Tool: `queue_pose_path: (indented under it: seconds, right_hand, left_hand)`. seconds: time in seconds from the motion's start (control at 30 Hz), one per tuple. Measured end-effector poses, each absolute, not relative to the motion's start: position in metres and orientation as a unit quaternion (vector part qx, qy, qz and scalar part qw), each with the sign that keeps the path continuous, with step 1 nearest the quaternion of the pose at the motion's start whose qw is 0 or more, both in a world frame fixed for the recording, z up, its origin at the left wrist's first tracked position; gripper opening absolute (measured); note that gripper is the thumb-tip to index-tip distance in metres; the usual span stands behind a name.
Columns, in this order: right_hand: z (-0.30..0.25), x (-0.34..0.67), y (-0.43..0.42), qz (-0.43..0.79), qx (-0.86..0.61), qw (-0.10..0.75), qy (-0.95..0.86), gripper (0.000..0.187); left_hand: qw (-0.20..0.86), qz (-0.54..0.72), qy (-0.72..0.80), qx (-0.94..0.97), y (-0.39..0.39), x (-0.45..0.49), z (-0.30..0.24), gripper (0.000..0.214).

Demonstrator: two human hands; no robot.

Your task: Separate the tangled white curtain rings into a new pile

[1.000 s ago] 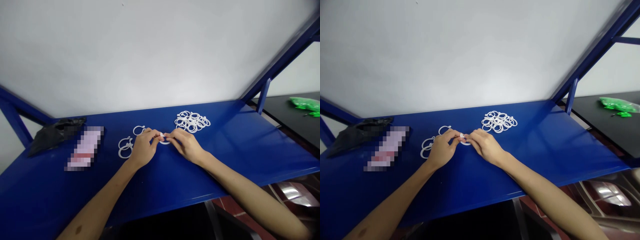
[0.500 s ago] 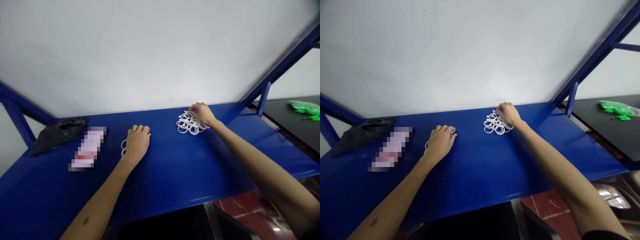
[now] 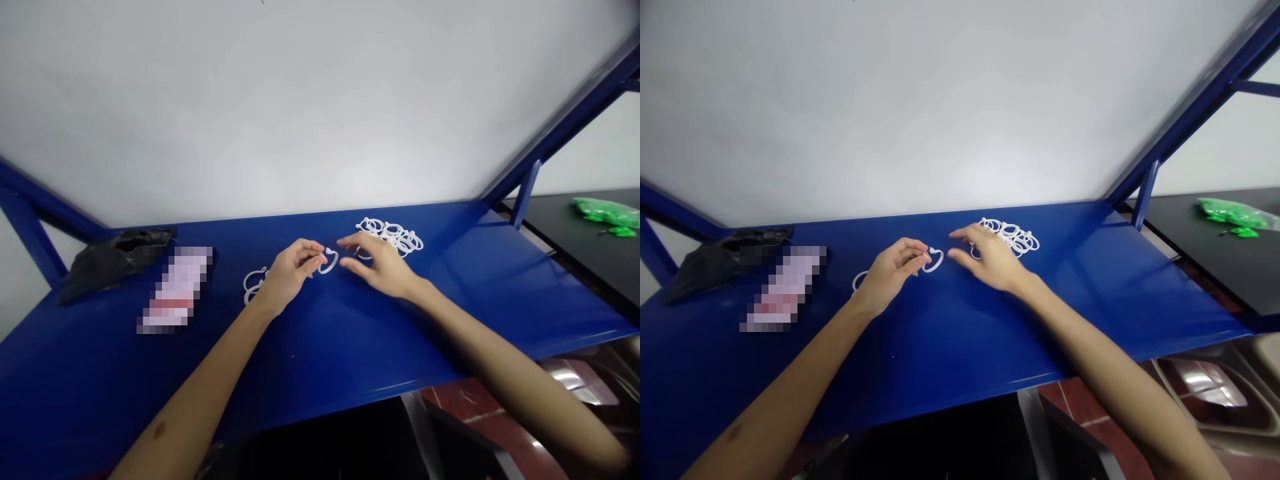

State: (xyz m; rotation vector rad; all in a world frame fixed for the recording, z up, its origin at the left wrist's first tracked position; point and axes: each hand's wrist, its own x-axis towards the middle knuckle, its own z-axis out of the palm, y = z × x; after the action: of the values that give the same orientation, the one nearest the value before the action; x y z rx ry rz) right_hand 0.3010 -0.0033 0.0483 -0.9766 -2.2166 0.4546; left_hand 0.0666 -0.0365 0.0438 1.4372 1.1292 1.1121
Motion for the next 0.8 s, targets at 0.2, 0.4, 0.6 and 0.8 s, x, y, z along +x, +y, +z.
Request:
queue_pose_path:
  seconds: [0.2,0.4,0.6,0.8]
  right_hand:
    - [0.029,0.263,-0.040,0.273,-0.389,0.449,-0.757,0.014]
    - [0.026,0.263,-0.041,0.282,-0.391,0.497,-0.721,0.010]
    - [0.027,0.264,-0.046,0.281,-0.361,0.495,-0.739,0.010]
    - [0.031,0.266,-0.054,0.276,-0.346,0.475,-0.761,0.014]
  left_hand:
    - [0.569,0.498,0.422,0.500,-0.038,0.072,0.039,0.024]
    - [0.478,0.468,0.501,0.549,-0.044,0.081,0.031,0.023]
    - [0.385,0.459,0.498,0.627,-0.049,0.081,0.028,0.022]
    - [0.291,0.444,0.506,0.680,-0.055,0.083,0.035,0.015]
